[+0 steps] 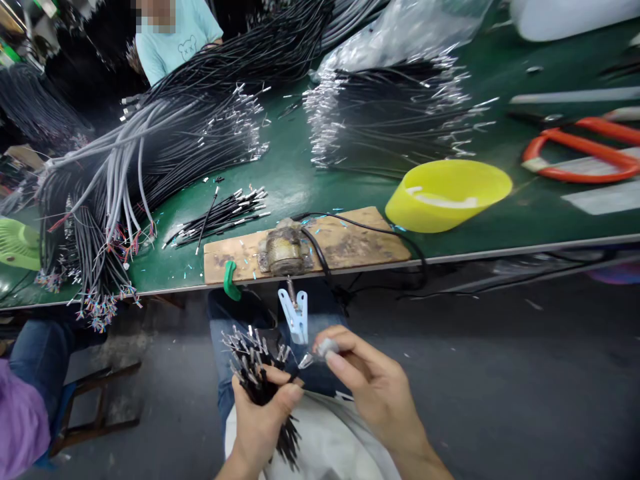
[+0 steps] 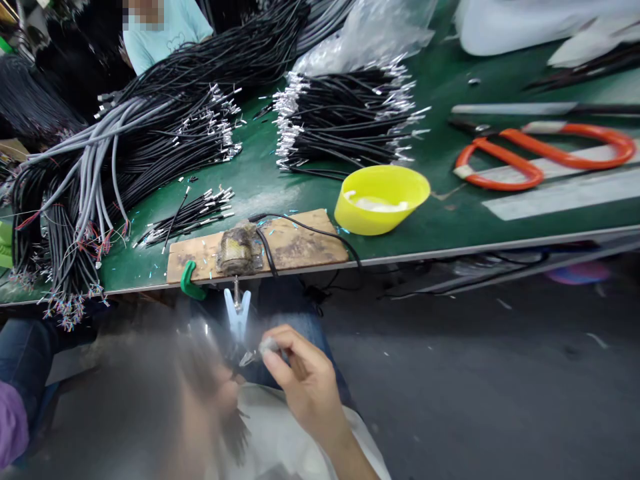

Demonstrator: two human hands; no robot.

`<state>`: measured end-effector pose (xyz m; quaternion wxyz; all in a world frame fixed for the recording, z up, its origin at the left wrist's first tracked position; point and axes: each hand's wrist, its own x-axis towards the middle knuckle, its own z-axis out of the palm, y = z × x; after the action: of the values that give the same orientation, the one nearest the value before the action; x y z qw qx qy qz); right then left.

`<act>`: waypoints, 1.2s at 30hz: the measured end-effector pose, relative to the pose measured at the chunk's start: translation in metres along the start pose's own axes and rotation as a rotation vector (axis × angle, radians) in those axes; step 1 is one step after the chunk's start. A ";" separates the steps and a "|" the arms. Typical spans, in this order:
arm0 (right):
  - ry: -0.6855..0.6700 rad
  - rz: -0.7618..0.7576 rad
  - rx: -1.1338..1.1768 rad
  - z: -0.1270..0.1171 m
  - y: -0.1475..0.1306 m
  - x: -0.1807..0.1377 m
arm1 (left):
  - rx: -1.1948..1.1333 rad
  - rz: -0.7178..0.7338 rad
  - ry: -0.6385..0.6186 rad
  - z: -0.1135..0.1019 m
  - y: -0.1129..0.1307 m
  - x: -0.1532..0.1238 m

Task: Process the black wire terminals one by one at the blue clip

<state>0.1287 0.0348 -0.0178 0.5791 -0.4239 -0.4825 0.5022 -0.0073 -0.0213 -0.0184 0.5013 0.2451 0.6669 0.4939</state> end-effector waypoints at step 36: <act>-0.087 -0.428 -0.246 -0.004 -0.007 0.002 | 0.298 0.336 -0.031 0.002 0.019 0.000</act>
<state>0.1344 0.0352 -0.0112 0.5949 -0.3571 -0.6434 0.3233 -0.0084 -0.0133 -0.0013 0.3806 0.4317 0.6745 0.4625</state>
